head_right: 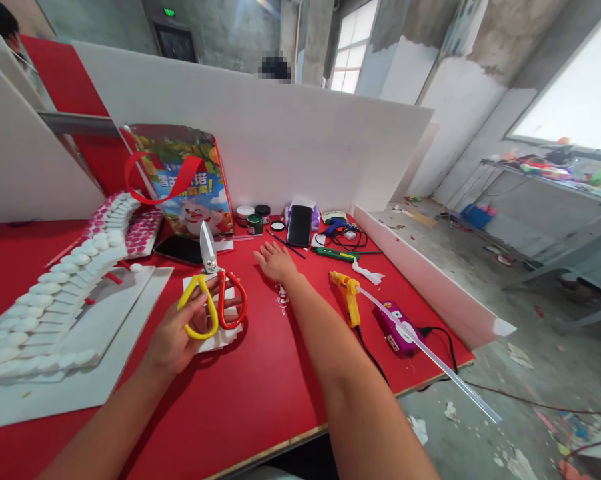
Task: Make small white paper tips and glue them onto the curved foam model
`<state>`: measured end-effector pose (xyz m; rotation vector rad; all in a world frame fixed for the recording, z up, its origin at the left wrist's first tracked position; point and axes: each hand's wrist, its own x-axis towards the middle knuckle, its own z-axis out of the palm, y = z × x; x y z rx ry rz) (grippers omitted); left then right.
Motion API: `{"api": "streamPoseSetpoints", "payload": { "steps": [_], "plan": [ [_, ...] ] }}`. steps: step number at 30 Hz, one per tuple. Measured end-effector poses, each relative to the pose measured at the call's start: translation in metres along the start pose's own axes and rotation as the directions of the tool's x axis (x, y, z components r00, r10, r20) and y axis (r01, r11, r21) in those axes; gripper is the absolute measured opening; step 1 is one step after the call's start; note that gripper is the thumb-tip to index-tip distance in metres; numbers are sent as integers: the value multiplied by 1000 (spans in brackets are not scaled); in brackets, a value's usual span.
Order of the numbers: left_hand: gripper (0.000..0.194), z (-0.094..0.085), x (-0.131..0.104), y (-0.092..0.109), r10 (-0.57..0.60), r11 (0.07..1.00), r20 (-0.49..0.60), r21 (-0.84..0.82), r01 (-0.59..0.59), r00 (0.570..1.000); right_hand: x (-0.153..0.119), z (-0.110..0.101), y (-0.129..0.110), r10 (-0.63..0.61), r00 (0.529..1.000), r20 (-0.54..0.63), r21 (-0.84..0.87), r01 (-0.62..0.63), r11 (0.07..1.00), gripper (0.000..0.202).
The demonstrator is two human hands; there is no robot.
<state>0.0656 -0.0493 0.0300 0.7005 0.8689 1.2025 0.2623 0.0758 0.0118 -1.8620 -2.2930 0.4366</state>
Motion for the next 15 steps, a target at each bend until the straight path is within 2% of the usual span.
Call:
{"api": "streamPoseSetpoints", "payload": {
  "steps": [2,4,8,10,12,15],
  "plan": [
    [57,0,0,0,5,1000,-5,18,-5,1000,-12,0,-3,-35,999,2,-9,35,999,52],
    [57,0,0,-1,9,1000,-5,28,-9,1000,-39,4,-7,-69,998,7,-19,69,997,52],
    [53,0,-1,-3,10,999,10,36,-10,1000,-123,20,-17,-91,996,-25,-60,89,994,56],
    [53,0,-2,-4,2,998,25,61,-4,1000,-167,29,-19,-78,991,-104,-127,64,990,52],
    [55,0,-3,-5,-13,997,47,74,10,999,-200,35,-22,-61,989,-135,-176,37,984,51],
    [53,1,-2,-7,-4,999,51,54,2,999,-218,37,-37,-7,979,-204,-194,-34,980,59]
  ]
}}
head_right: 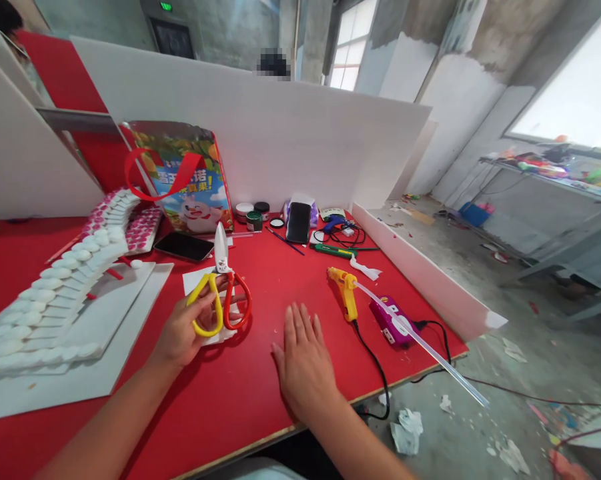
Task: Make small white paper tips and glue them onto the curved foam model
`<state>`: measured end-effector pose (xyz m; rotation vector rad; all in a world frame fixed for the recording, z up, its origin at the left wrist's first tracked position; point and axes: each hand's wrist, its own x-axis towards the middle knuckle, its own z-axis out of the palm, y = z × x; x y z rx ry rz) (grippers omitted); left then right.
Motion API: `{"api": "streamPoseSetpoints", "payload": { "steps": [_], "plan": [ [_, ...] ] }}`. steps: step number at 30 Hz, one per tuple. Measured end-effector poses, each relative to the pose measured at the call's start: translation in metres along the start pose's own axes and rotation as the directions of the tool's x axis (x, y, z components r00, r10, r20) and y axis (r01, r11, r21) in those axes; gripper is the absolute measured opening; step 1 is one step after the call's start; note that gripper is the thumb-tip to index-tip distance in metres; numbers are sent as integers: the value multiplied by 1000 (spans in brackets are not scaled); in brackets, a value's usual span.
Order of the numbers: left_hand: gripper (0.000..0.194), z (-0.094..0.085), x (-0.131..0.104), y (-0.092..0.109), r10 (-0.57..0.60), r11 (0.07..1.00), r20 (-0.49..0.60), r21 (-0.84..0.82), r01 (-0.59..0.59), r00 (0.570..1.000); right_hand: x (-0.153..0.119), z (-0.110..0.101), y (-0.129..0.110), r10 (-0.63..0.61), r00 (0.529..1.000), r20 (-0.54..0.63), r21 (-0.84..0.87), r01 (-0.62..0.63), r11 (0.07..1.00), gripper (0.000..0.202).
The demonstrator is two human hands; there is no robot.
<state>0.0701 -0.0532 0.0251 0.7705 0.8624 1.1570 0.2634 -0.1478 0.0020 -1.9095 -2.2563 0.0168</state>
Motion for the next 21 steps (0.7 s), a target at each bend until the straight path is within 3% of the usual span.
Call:
{"api": "streamPoseSetpoints", "payload": {
  "steps": [2,5,8,14,17,19,21],
  "plan": [
    [50,1,1,-2,12,1000,-15,-18,-12,1000,7,-1,-19,-33,999,-6,25,33,999,59],
    [48,0,3,-3,15,999,-40,-52,-17,999,30,5,-45,-188,981,55,130,180,975,59],
    [51,-3,5,-4,39,996,-54,-73,-43,998,51,9,-52,-124,985,123,141,107,984,75],
    [54,-4,8,-5,29,998,-87,-53,-34,996,67,3,-29,107,977,185,0,-109,994,88],
    [55,-4,7,-6,25,998,-73,-50,-28,997,36,2,-16,244,963,118,-82,-235,968,91],
    [56,-4,7,-6,23,999,-63,-45,-26,998,-10,4,0,257,965,47,-159,-247,956,88],
    [54,-5,8,-6,26,999,-65,-40,-29,998,-74,2,25,253,967,-10,-267,-246,932,85]
  ]
}}
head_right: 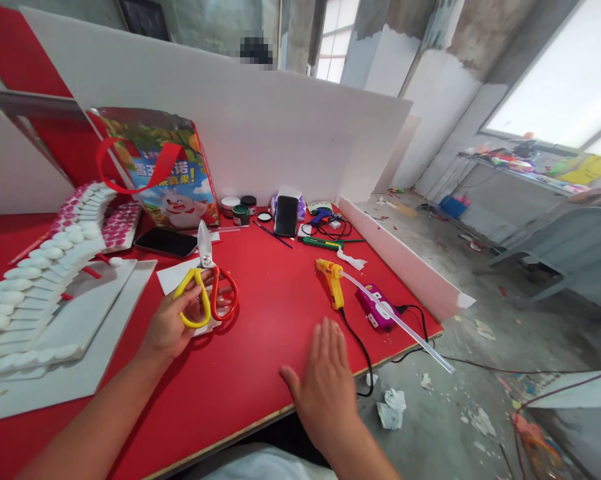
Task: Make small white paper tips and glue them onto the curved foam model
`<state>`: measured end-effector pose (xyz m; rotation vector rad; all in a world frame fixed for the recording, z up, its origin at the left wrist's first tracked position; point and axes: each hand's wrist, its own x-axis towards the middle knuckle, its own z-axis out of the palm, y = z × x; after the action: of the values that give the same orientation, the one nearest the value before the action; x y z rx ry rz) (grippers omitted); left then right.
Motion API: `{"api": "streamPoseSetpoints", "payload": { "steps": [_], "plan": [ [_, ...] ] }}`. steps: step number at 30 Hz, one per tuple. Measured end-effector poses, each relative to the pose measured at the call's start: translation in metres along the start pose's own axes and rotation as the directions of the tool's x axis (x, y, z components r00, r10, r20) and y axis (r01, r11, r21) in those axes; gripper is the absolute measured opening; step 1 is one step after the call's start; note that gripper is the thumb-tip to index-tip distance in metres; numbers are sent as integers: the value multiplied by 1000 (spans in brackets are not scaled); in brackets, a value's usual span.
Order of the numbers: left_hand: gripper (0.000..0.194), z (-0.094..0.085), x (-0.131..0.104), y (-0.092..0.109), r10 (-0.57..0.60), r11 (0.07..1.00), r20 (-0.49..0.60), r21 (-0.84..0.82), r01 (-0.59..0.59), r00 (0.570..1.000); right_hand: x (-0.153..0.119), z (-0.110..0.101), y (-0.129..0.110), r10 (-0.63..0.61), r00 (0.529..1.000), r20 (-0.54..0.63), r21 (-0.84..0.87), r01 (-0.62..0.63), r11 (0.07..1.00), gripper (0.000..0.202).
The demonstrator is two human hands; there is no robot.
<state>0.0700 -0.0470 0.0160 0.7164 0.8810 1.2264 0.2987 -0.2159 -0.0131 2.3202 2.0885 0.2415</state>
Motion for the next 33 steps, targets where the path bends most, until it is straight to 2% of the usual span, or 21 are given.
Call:
{"api": "streamPoseSetpoints", "payload": {
  "steps": [2,4,5,7,9,10,12,14,16,18,20,22,25,26,28,30,32,33],
  "plan": [
    [49,0,1,0,9,1000,-6,1,-9,1000,-57,3,47,6,1000,-10,-88,-7,996,82],
    [46,0,2,-1,27,1000,-11,0,-27,1000,-98,-3,87,45,999,25,-130,-41,991,77],
    [45,0,2,-1,36,999,-16,1,-36,999,-108,-9,100,87,994,65,-138,-78,987,70],
    [46,-1,2,-2,42,999,-26,3,-42,999,-105,-24,102,27,989,143,-75,-17,997,61],
    [49,-1,2,-2,34,999,-29,4,-34,999,-76,-36,75,-2,996,87,-20,4,1000,56],
    [50,-1,2,-2,25,1000,-23,1,-25,999,-56,-41,53,-8,1000,0,12,8,1000,57],
    [49,-1,2,-1,20,1000,-22,-5,-21,1000,-17,-44,4,-114,989,-90,121,124,985,58],
    [46,-1,1,-1,24,1000,-33,-9,-25,999,12,-41,-39,-261,959,-111,236,280,930,66],
    [44,-2,1,-1,25,1000,-37,-2,-26,999,27,-32,-62,-383,918,-101,327,394,859,74],
    [44,-3,1,-1,23,1000,-23,9,-23,999,29,-21,-63,-380,922,-72,339,381,860,72],
    [45,-4,2,-1,10,1000,-5,14,-10,1000,23,-9,-45,-265,962,-67,267,274,924,73],
    [44,-4,1,-1,2,1000,2,15,-2,1000,10,1,-17,-102,988,-119,183,123,976,71],
    [45,-4,0,-1,14,1000,-4,21,-14,1000,-24,9,30,11,977,-214,98,10,995,73],
    [45,-4,0,-1,20,1000,-5,23,-19,1000,-39,9,45,62,976,-209,79,-46,996,77],
    [46,-3,0,-2,22,999,-7,25,-22,1000,-68,4,72,178,974,-139,54,-172,984,73],
    [46,-3,0,-2,23,999,-6,24,-23,1000,-88,-8,92,276,961,-6,26,-276,961,58],
    [47,-2,0,-2,19,1000,-4,10,-19,1000,-91,-26,99,319,944,81,32,-323,946,51],
    [48,-2,0,-2,7,1000,0,-1,-7,1000,-84,-36,96,305,947,99,72,-313,947,50]
  ]
}}
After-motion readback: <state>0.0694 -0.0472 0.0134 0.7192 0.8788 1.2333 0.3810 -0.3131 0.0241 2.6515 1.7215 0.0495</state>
